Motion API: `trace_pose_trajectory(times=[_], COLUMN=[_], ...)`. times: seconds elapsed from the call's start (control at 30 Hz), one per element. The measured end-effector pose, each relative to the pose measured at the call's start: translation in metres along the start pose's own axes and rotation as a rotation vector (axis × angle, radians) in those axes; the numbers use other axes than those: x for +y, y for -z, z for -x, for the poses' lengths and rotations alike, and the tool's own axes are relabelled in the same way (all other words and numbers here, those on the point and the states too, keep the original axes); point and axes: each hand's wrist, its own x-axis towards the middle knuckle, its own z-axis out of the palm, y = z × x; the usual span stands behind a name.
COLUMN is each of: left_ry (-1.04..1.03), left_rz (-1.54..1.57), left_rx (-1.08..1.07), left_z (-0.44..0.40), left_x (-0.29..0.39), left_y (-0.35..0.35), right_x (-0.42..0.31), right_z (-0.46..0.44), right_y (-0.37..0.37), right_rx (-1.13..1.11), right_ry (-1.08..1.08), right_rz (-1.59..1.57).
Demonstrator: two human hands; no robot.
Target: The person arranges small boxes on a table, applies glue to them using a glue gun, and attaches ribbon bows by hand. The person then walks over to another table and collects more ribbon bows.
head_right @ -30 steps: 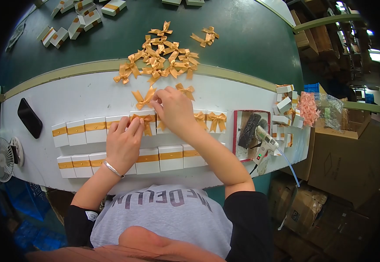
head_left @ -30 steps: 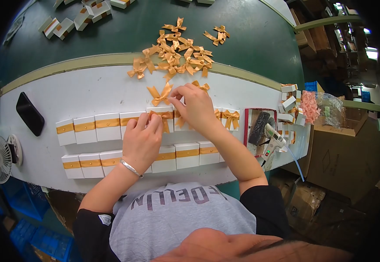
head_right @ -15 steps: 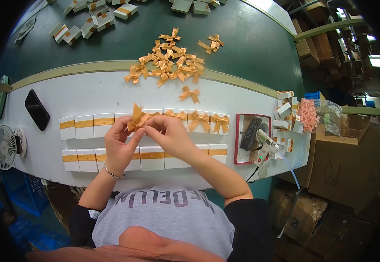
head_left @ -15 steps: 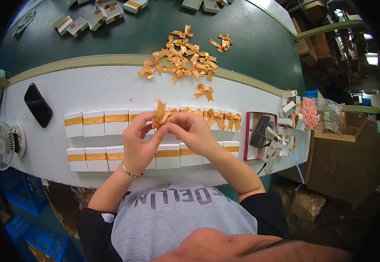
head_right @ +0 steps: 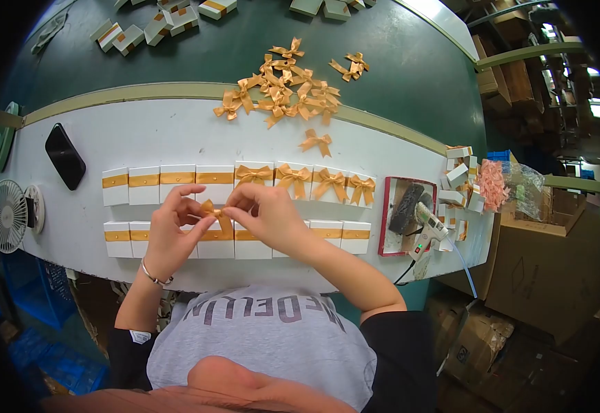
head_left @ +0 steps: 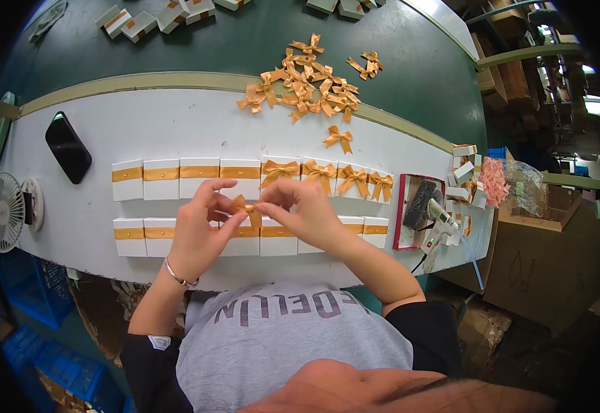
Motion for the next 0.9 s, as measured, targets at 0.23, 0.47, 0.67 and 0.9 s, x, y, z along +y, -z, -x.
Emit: trace_pose_trajectory(times=[0.23, 0.47, 0.67, 0.9], left_ry=[-0.441, -0.558, -0.522, -0.512], left_rz=[-0.802, -1.121, -1.255, -1.072], left_rx=[0.178, 0.066, -0.042, 0.001], left_z=[-0.017, -0.025, -0.034, -0.035], left_x=[-0.015, -0.025, -0.016, -0.014], left_y=[0.015, -0.001, -0.003, 0.000], right_x=[0.019, 0.016, 0.012, 0.085], right_z=[-0.056, -0.059, -0.043, -0.031], right_y=[-0.013, -0.016, 0.016, 0.128], right_rx=[0.158, 0.125, 0.281, 0.507], right_ry=[0.005, 0.017, 0.047, -0.172], right_rz=[0.126, 0.210, 0.373, 0.762])
